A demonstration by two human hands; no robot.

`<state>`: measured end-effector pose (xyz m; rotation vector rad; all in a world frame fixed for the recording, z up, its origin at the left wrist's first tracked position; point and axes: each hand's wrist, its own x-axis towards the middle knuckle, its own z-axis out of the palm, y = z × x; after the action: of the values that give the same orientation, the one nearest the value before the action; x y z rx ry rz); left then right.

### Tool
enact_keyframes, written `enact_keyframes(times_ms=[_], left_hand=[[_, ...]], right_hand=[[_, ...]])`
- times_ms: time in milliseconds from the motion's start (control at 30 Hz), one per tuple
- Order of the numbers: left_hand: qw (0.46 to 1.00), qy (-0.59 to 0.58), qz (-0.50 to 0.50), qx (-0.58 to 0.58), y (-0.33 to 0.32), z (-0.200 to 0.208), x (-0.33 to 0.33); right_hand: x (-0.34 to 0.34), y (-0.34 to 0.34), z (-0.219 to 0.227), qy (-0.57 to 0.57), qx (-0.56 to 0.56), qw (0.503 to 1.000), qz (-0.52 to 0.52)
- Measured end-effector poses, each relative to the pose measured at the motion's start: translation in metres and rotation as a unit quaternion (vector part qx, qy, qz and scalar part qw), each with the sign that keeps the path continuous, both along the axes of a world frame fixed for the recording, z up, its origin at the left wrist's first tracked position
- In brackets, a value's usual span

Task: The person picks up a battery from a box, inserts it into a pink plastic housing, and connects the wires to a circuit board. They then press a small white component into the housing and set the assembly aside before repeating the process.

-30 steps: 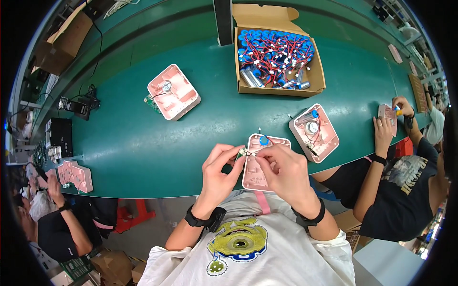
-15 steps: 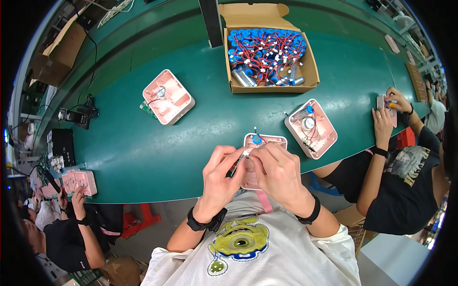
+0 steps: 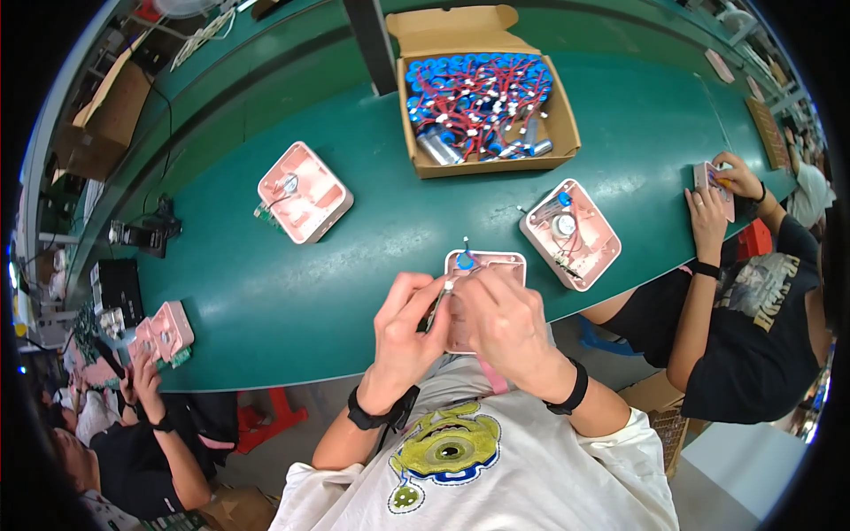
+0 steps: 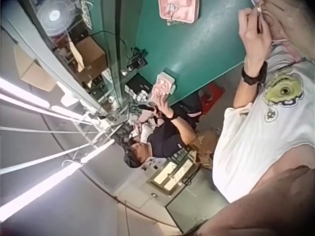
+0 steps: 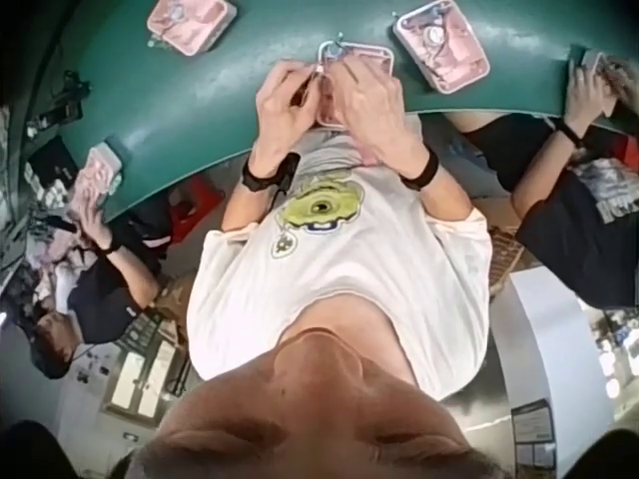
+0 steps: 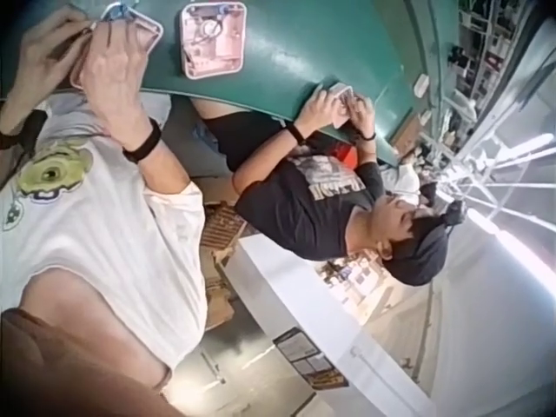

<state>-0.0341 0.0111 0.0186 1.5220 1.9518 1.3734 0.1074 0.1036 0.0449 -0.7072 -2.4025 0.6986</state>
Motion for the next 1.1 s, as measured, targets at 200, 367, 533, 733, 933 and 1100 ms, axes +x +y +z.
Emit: enact_keyframes(times_ms=[200,367,533,733,933,1100], left_hand=[[0.968,-0.233,-0.021,-0.092,-0.022,0.010,-0.006],[0.969,-0.199,-0.068,-0.129,-0.023,0.019,-0.012],[0.987,-0.116,0.022,-0.110,-0.020,0.013,-0.049],[0.960,-0.070,0.272,-0.005,-0.058,0.005,-0.174],[0.935,-0.071,0.328,-0.112,-0.049,-0.004,-0.210],[0.943,-0.050,0.286,-0.165,-0.006,-0.017,-0.199]], right_hand=[[0.020,-0.032,0.027,-0.064,0.016,0.998,0.016],[0.028,-0.056,-0.009,-0.114,0.013,0.993,-0.013],[0.046,-0.041,-0.032,-0.144,0.082,0.986,-0.020],[0.064,-0.011,-0.033,-0.116,0.091,0.989,-0.011],[0.082,0.019,-0.037,-0.128,0.093,0.987,-0.009],[0.100,0.049,-0.031,-0.140,0.133,0.980,-0.046]])
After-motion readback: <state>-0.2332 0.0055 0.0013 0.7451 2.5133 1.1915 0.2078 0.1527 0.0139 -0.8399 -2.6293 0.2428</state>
